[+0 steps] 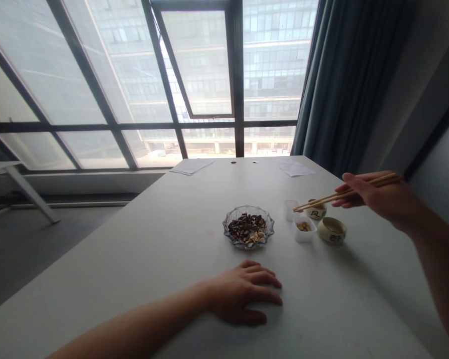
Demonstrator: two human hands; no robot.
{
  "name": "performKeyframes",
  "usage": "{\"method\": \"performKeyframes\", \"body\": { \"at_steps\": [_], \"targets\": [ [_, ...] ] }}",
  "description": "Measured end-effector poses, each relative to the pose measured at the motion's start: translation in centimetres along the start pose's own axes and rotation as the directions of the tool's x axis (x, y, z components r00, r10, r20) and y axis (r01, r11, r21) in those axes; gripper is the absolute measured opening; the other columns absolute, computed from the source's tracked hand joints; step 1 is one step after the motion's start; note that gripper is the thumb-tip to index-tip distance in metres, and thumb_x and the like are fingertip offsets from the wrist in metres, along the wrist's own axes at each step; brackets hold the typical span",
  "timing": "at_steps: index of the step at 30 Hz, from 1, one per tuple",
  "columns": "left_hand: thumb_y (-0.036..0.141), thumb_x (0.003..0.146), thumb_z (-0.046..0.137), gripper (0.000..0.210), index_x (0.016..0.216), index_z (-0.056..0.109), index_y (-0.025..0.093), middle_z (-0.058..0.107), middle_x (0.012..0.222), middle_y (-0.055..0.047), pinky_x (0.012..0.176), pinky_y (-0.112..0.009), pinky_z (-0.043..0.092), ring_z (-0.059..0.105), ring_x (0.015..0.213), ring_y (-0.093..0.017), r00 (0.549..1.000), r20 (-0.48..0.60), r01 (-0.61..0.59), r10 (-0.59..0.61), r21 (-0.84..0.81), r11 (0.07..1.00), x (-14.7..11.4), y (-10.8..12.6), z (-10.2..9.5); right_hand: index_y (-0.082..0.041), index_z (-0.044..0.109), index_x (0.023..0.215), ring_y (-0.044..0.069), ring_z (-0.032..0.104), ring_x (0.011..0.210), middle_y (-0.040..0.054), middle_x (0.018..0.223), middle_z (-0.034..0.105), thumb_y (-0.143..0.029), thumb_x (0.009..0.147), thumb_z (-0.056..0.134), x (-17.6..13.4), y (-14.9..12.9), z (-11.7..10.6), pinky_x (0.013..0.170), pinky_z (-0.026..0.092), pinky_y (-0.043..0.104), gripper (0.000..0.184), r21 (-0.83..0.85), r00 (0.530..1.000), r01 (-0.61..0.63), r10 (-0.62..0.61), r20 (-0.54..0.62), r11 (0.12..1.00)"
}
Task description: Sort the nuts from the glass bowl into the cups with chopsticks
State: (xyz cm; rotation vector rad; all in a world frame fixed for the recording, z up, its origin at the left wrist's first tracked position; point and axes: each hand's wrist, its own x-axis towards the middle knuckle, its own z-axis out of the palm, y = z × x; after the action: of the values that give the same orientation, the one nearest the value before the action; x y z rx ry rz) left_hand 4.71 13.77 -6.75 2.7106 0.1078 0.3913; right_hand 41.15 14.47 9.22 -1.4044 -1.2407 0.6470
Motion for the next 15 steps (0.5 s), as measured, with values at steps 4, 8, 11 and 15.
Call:
{"method": "performKeyframes", "body": {
  "at_steps": [4, 8, 11, 15],
  "targets": [
    [0.053, 0.103, 0.063, 0.047, 0.143, 0.061, 0.029, 0.061, 0.151, -0.007, 0.123, -0.04, 0.029, 0.054, 0.141, -0.027, 1.0, 0.003, 0.007, -0.007, 0.002, 1.0, 0.0, 0.0, 0.0, -0.021, 0.08, 0.074, 0.027, 0.081, 0.062, 0.0125, 0.072, 0.08, -0.041, 0.093, 0.078, 0.1, -0.4, -1.1, 0.06, 0.071, 0.033, 0.028, -0.073, 0.996, -0.082, 0.084, 0.02, 0.994],
    [0.053, 0.103, 0.063, 0.047, 0.143, 0.06, 0.029, 0.06, 0.151, -0.007, 0.123, -0.041, 0.029, 0.054, 0.142, -0.028, 1.0, 0.012, 0.011, -0.011, 0.0, 1.0, 0.0, 0.0, 0.0, -0.022, 0.08, 0.073, 0.027, 0.08, 0.061, 0.0114, 0.072, 0.08, -0.045, 0.092, 0.078, 0.0, -0.5, -1.1, 0.061, 0.071, 0.035, 0.03, -0.065, 0.998, -0.058, 0.058, 0.004, 0.996],
    [0.054, 0.103, 0.062, 0.047, 0.144, 0.06, 0.03, 0.06, 0.151, -0.008, 0.124, -0.043, 0.029, 0.054, 0.142, -0.029, 1.0, 0.02, 0.019, -0.019, -0.007, 1.0, -0.1, 0.1, -0.1, -0.02, 0.08, 0.077, 0.027, 0.081, 0.063, 0.0127, 0.074, 0.081, -0.054, 0.087, 0.082, -0.4, -0.5, -0.2, 0.062, 0.071, 0.034, 0.036, 0.003, 1.0, 0.024, -0.024, 0.014, 1.0],
    [0.053, 0.103, 0.063, 0.047, 0.143, 0.06, 0.029, 0.06, 0.151, -0.008, 0.124, -0.041, 0.029, 0.054, 0.142, -0.028, 1.0, 0.017, 0.016, -0.016, -0.01, 1.0, 0.0, 0.2, -0.2, -0.016, 0.081, 0.082, 0.027, 0.082, 0.067, 0.0145, 0.077, 0.081, -0.072, 0.073, 0.086, -1.5, -0.4, 2.8, 0.061, 0.07, 0.032, 0.057, 0.103, 0.98, 0.089, -0.105, 0.167, 0.991]
  ]
}}
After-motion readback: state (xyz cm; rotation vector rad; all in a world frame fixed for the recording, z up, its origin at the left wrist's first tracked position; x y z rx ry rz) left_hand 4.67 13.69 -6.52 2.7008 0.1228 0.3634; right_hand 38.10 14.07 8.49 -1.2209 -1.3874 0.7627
